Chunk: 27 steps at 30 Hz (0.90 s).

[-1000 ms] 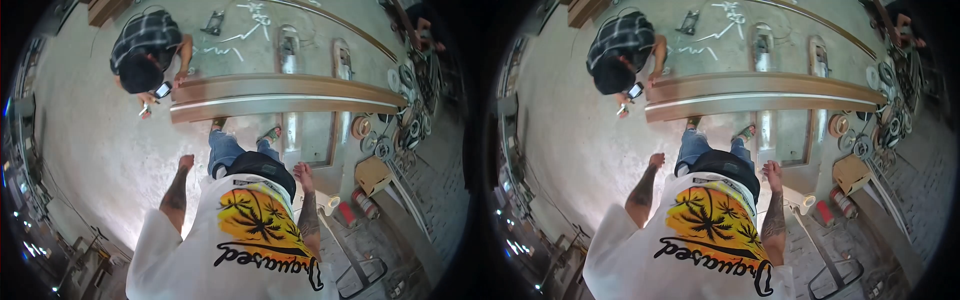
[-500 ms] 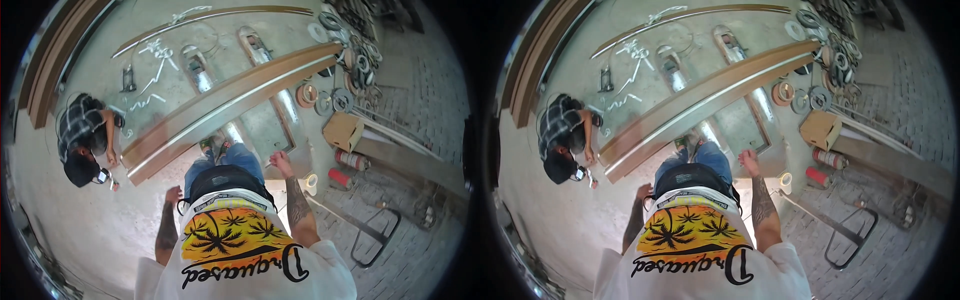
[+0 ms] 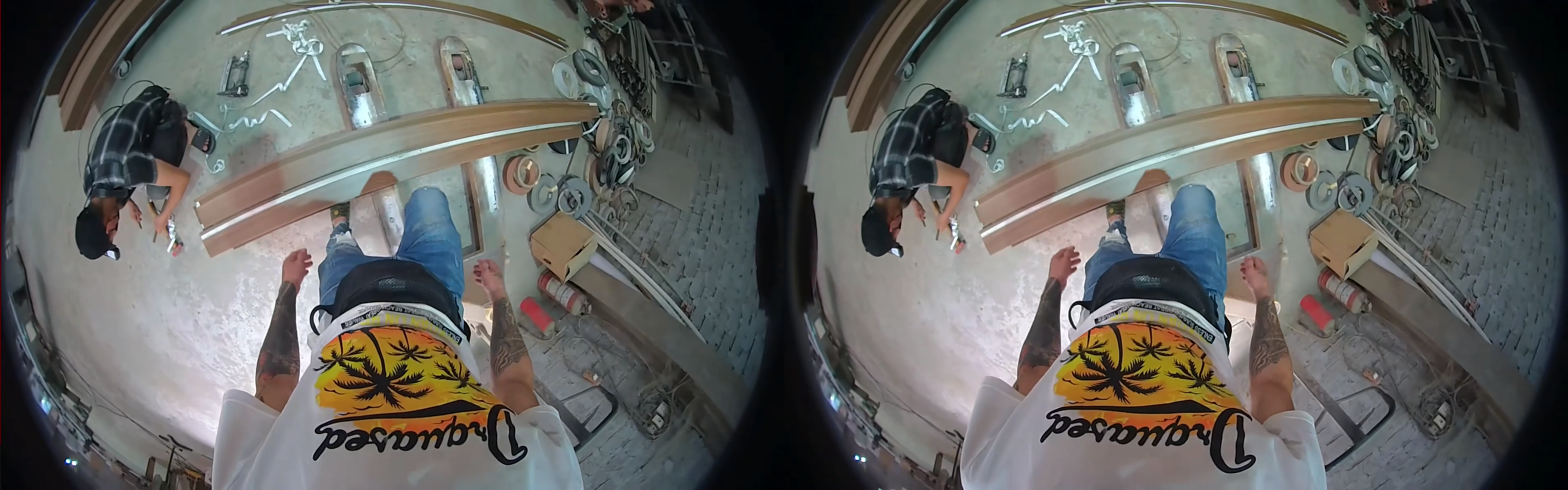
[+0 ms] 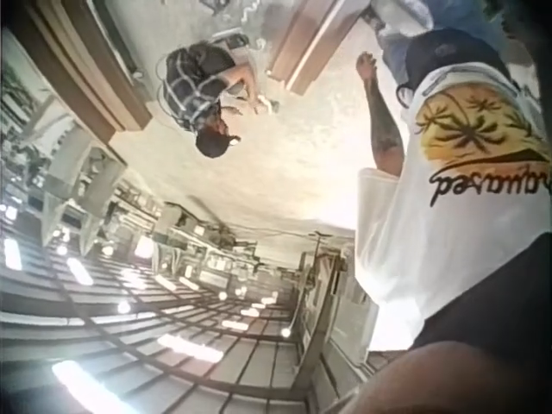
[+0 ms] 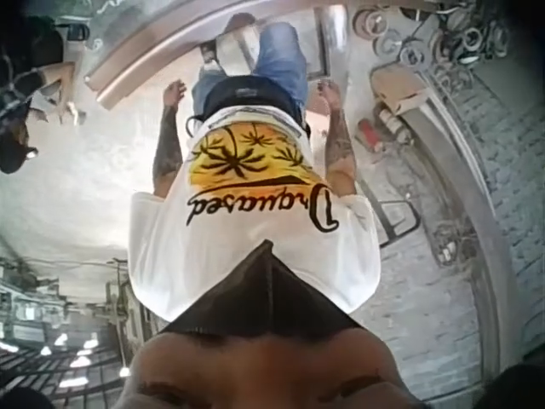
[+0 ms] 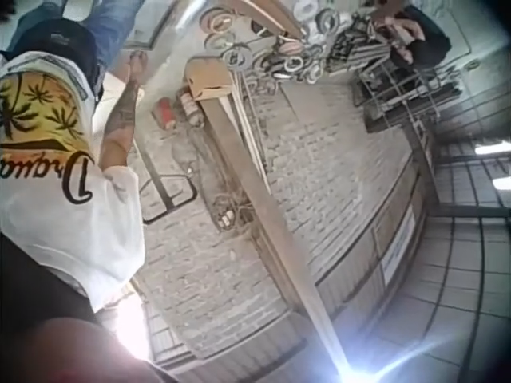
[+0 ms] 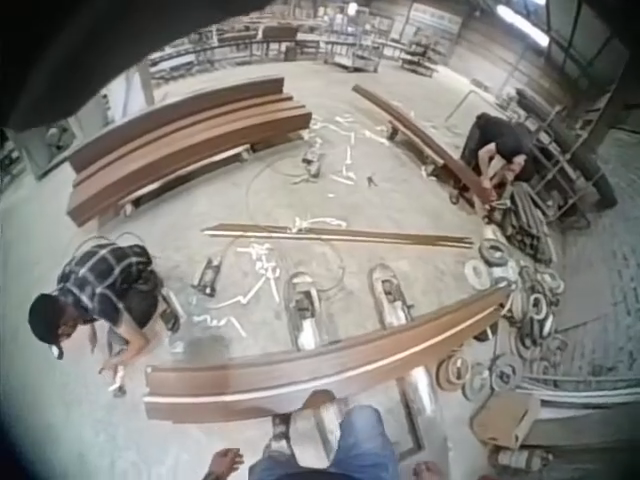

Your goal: The worker uses a pneumatic nail gun and an air duster to assemble and clean curved wooden furniture parts on a factory floor.

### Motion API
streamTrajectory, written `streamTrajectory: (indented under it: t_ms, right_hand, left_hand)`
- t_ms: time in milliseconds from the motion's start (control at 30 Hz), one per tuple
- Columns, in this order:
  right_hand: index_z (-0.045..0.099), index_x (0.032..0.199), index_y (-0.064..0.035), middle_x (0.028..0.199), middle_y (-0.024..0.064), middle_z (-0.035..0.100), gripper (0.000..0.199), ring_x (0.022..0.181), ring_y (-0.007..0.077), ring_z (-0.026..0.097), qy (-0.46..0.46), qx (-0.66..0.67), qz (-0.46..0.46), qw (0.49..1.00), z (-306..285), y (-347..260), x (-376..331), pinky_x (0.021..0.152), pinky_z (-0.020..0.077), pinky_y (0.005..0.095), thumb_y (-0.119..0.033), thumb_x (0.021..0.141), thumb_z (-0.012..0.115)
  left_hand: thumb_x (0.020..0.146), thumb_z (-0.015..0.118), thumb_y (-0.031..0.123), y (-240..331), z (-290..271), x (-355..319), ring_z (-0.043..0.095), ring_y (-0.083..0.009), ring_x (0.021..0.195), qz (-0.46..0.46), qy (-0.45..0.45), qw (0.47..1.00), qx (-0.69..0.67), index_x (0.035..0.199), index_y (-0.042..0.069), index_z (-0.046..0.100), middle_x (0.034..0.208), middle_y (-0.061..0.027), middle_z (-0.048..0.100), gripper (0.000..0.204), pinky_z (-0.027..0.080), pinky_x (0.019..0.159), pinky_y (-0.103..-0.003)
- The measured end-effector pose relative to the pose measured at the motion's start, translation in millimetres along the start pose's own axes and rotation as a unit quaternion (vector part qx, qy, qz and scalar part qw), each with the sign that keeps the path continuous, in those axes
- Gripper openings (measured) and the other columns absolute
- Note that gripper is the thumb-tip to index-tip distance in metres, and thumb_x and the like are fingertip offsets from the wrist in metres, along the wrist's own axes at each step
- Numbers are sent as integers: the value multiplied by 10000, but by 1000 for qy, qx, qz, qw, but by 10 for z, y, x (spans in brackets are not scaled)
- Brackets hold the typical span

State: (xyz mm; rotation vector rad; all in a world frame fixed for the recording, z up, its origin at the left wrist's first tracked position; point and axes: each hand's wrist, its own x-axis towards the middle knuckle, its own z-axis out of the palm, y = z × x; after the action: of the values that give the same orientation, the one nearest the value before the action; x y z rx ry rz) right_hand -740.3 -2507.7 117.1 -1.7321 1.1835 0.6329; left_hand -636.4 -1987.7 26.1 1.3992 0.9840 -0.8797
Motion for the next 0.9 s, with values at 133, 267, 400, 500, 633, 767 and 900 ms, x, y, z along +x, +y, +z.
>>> streamTrajectory:
  t_ms: [133, 267, 400, 500, 633, 767, 900]
  right_hand:
    - [564, 1046, -104, 918, 54, 624, 315, 809, 125, 586, -37, -11, -60, 997, 43, -579, 457, 709, 488, 290, -378, 907, 497]
    - [581, 1019, -77, 901, 59, 624, 282, 826, 139, 588, -144, -157, -178, 961, 370, -917, 1487, 751, 474, 298, -320, 895, 509]
    - [581, 1055, -41, 952, 120, 629, 316, 910, 233, 590, -202, -286, -216, 912, 820, -1341, 2634, 839, 451, 338, -299, 883, 518]
    - [567, 1081, -20, 1125, 190, 560, 395, 1085, 348, 506, -150, -304, -301, 891, 1359, -1215, 3554, 922, 412, 418, -308, 813, 587]
    - [424, 1235, 77, 1299, 294, 374, 656, 1248, 438, 301, -7, -334, -363, 870, 1832, -901, 4483, 1050, 304, 445, -346, 767, 607]
    - [427, 1236, 77, 1317, 316, 348, 631, 1254, 475, 279, 51, -384, -343, 856, 2200, -655, 4825, 1075, 262, 469, -328, 778, 585]
    - [558, 1051, 48, 1067, 292, 533, 445, 1092, 476, 442, 170, -327, -519, 771, 2918, -447, 4477, 1042, 241, 560, -268, 739, 594]
  left_hand:
    - [904, 524, 284, -581, 132, -68, 611, -166, 802, 20, 30, 997, 65, 1093, -19, 593, 923, -99, 639, 363, 507, 727, -281]
    - [903, 528, 265, -726, 431, -63, 623, -171, 809, 50, 73, 988, 129, 1099, -33, 585, 949, -117, 648, 362, 495, 755, -290]
    - [912, 522, 226, -749, 1257, -106, 613, -178, 861, 66, 201, 977, -17, 1094, -14, 589, 941, -116, 652, 308, 477, 786, -295]
    - [840, 601, 162, -1069, 1820, -163, 481, -345, 1121, 152, 202, 925, 282, 1137, 2, 518, 1218, -199, 497, 348, 410, 927, -430]
    - [758, 655, 208, -1400, 2486, -25, 349, -454, 1206, 141, 122, 897, 400, 1158, 36, 484, 1328, -272, 345, 468, 318, 990, -521]
    - [757, 654, 174, -1640, 2541, 201, 342, -442, 1220, 95, 103, 910, 389, 1120, 42, 491, 1342, -264, 341, 419, 324, 995, -491]
    - [729, 659, 170, -1693, 2356, 265, 363, -429, 1199, 87, 84, 918, 377, 1099, 53, 504, 1336, -245, 360, 419, 337, 966, -490]
